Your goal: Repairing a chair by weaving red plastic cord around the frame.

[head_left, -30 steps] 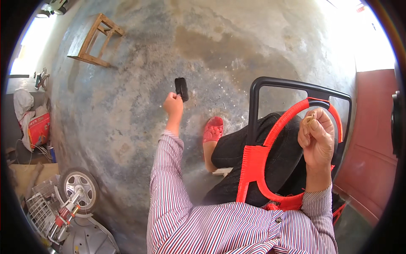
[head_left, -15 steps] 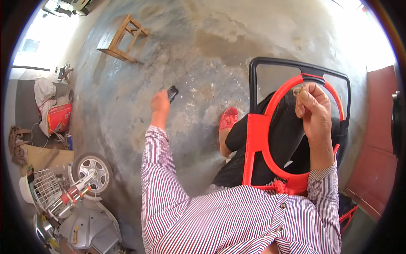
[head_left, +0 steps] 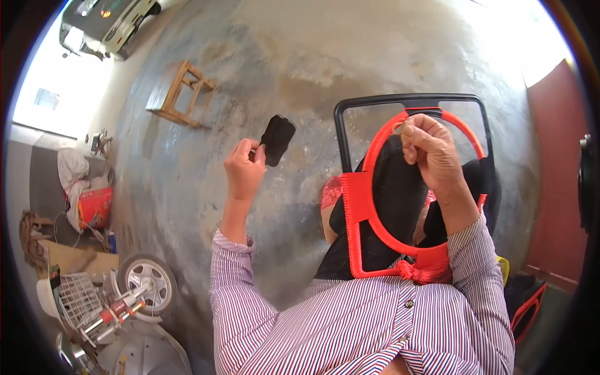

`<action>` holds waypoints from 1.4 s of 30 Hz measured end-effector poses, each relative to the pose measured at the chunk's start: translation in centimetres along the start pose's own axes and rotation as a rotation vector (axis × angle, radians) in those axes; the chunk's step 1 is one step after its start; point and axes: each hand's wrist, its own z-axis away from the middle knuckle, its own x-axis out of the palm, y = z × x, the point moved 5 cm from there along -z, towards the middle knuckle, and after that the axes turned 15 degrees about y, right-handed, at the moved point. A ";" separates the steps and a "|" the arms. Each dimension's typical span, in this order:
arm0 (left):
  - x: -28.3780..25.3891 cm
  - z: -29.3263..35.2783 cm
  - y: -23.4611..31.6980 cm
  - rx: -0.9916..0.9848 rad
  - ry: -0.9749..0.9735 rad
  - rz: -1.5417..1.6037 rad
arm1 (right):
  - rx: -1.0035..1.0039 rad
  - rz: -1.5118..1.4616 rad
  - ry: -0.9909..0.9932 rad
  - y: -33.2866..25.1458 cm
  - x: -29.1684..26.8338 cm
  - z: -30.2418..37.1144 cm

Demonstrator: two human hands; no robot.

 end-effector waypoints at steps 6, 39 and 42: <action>0.5 -2.1 9.0 0.067 -0.082 0.333 | 0.036 -0.088 -0.070 -1.3 0.4 0.7; 2.6 0.0 16.7 0.077 -0.327 0.448 | 0.254 -0.215 -0.173 -1.1 0.3 2.0; 2.5 0.3 16.5 0.101 -0.300 0.439 | 0.270 -0.219 -0.143 -1.0 0.5 2.3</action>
